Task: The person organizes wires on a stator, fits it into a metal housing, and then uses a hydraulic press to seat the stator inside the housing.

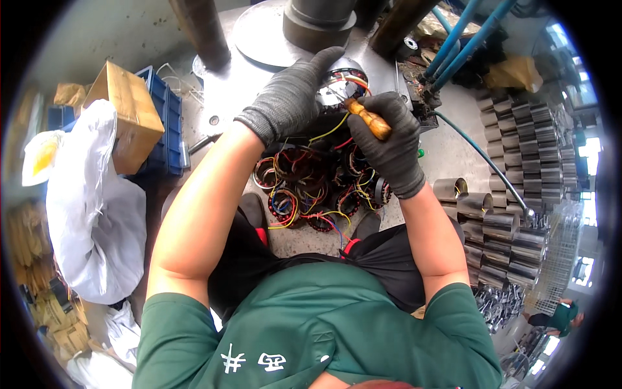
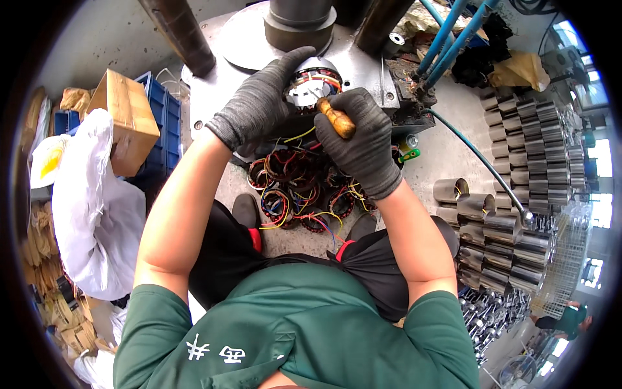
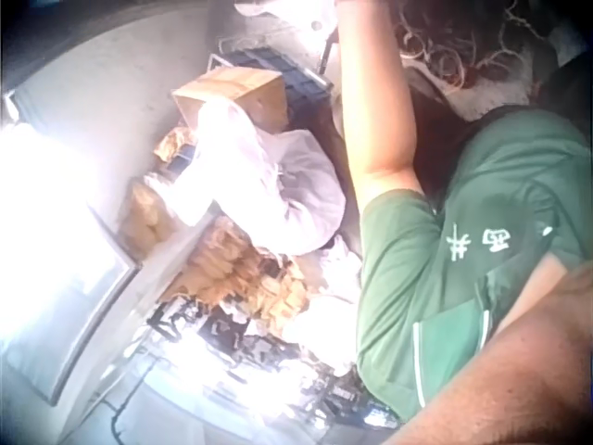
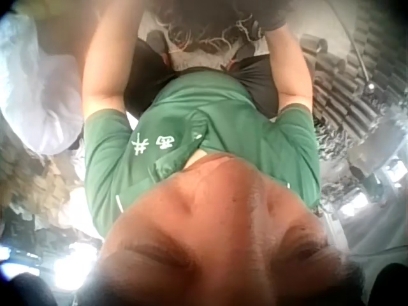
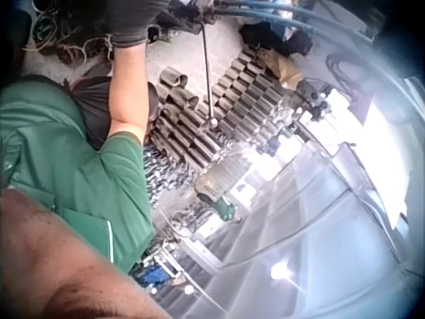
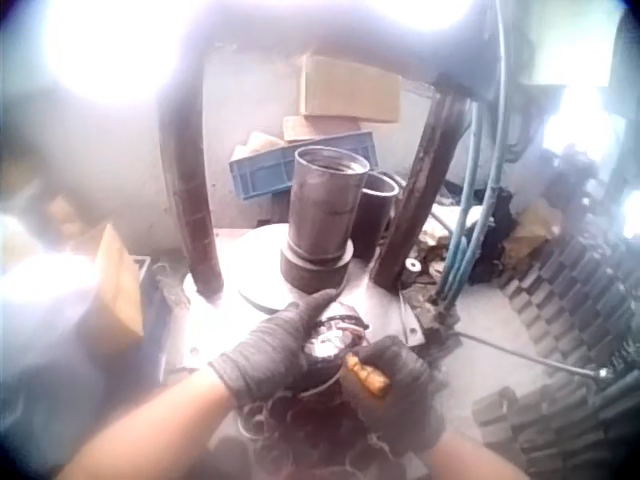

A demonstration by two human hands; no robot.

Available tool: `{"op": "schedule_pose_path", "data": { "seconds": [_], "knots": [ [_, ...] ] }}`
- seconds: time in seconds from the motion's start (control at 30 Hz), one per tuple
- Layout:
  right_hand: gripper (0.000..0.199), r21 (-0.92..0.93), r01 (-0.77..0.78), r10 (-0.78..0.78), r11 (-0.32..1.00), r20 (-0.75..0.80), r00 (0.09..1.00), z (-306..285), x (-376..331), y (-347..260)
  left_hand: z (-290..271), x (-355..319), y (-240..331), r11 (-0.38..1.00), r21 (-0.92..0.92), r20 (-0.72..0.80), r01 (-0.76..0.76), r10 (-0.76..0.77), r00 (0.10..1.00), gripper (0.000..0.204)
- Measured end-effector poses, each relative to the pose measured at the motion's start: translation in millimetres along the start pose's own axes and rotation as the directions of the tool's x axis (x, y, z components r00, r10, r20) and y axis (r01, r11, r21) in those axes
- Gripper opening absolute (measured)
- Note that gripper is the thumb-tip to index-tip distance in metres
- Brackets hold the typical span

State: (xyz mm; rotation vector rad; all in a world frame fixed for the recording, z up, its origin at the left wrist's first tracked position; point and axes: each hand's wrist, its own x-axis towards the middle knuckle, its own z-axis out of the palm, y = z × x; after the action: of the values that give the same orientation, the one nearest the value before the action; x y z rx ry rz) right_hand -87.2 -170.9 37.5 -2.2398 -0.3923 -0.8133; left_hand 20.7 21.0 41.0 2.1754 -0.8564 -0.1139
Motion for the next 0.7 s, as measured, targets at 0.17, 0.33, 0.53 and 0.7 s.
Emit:
{"op": "schedule_pose_path", "data": {
  "seconds": [0.17, 0.33, 0.53, 0.7],
  "knots": [
    [0.023, 0.088, -0.133, 0.134, 0.987, -0.001, 0.991, -12, -6, -5, 10, 1, 1, 0.993, -0.085, -0.048, -0.084, 0.080, 0.996, 0.087],
    [0.026, 0.100, -0.157, 0.136, 0.982, 0.194, 0.972, -48, 10, -13, 9, 0, -10, 0.992, -0.112, -0.028, -0.059, 0.056, 0.998, 0.087],
    [0.032, -0.293, -0.463, 0.527, 0.837, 0.199, 0.826, -120, -15, 58, 14, 2, 4, 0.998, -0.055, 0.017, -0.018, 0.019, 1.000, 0.089],
    [0.045, -0.485, -0.689, 0.807, 0.539, 0.061, 0.588, -108, -102, 190, 12, -2, 11, 0.995, -0.095, 0.011, -0.010, 0.011, 1.000, 0.084]
  ]
}}
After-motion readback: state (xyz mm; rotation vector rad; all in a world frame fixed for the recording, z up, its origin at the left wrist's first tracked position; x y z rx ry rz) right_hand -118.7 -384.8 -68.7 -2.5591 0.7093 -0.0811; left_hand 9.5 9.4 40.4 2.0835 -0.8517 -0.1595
